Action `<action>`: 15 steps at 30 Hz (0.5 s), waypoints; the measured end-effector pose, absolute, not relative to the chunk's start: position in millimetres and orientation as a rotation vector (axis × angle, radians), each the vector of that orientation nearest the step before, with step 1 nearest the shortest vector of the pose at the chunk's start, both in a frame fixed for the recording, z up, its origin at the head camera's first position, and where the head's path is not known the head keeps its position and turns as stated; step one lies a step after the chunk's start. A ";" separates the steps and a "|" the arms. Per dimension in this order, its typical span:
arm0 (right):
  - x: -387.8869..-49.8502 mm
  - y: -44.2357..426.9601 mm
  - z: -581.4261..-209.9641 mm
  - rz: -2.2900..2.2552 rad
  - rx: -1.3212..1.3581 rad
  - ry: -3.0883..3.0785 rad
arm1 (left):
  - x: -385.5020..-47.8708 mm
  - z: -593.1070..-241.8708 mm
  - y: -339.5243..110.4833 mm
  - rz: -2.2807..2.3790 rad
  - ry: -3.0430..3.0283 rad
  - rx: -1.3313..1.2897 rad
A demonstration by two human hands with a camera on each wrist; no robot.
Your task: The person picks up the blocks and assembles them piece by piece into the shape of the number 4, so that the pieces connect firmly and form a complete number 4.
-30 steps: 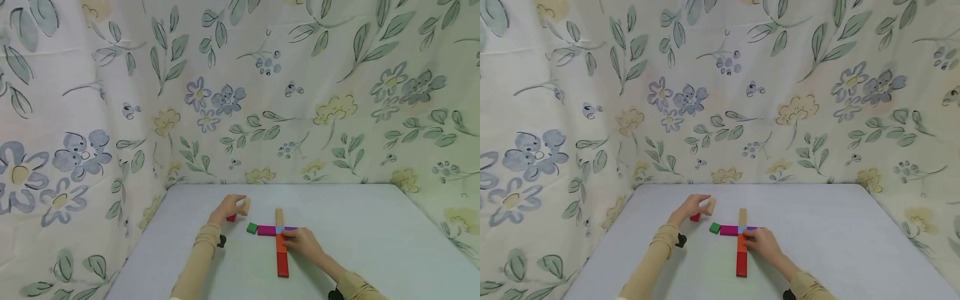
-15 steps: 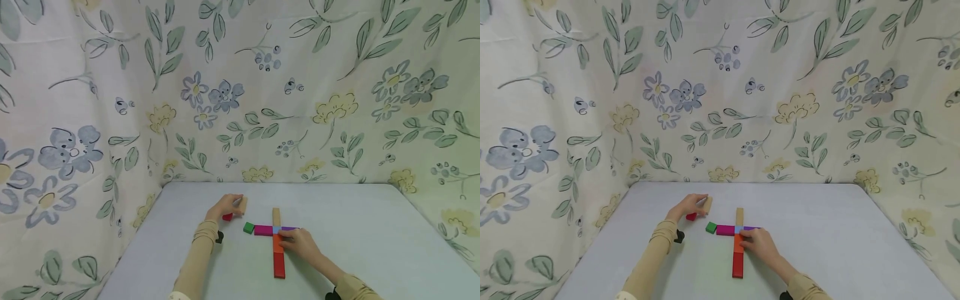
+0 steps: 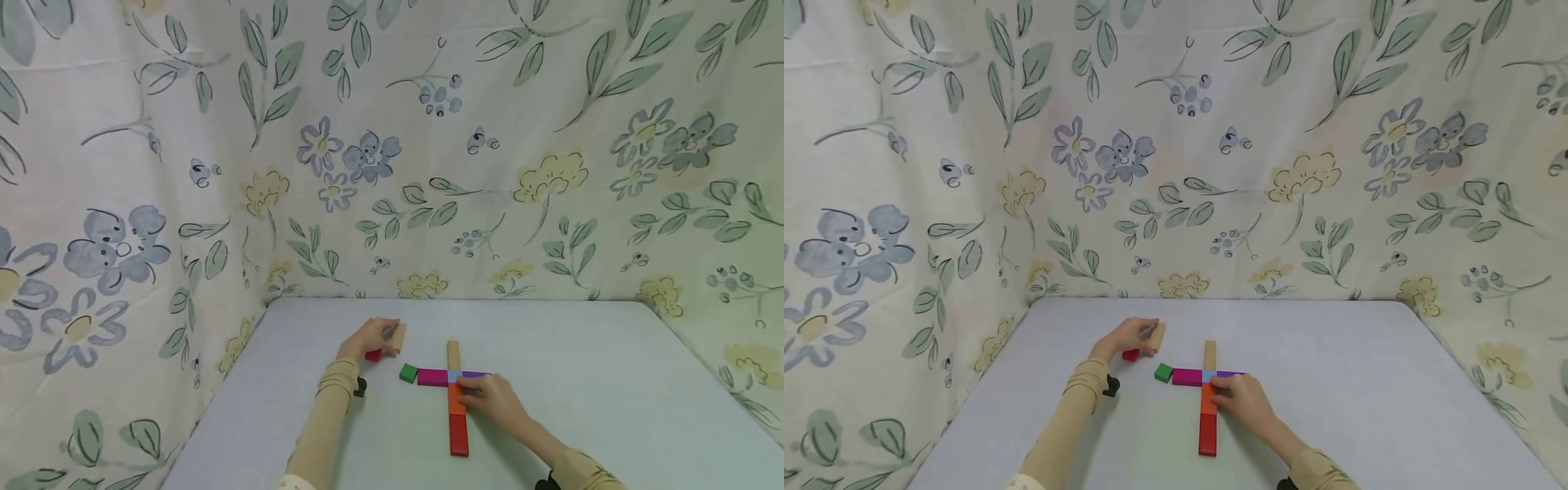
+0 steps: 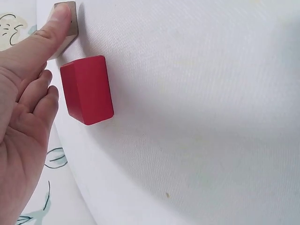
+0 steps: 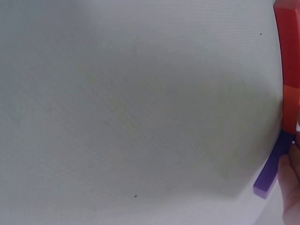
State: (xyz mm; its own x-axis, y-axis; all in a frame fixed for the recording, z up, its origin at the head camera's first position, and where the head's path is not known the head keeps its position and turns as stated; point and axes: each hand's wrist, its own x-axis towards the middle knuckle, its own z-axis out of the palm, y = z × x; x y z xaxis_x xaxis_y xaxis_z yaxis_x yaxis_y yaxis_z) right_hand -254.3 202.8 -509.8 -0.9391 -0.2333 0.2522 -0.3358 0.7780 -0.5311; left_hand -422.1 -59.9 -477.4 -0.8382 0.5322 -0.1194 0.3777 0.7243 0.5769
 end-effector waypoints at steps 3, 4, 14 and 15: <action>-253.9 201.8 -510.2 0.885 0.449 -2.801 | -421.5 -479.2 -62.0 0.814 2.648 0.732; -253.6 201.6 -510.3 0.881 0.450 -2.798 | -421.4 -480.5 -62.8 0.819 2.649 0.744; -252.5 202.2 -508.2 0.879 0.485 -2.777 | -414.1 -487.0 -65.3 0.999 2.638 0.699; -252.3 202.3 -507.3 0.887 0.480 -2.777 | -413.2 -485.3 -65.4 1.011 2.636 0.694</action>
State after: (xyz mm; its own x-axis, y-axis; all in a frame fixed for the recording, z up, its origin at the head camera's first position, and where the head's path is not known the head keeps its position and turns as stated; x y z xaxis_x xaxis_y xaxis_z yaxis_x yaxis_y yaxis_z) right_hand -252.3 202.3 -507.3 -0.9303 -0.2467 0.2714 -0.3584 0.7689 -0.5295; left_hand -413.2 -65.4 -485.3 -0.8602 0.5078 -0.0465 0.3464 0.6488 0.6775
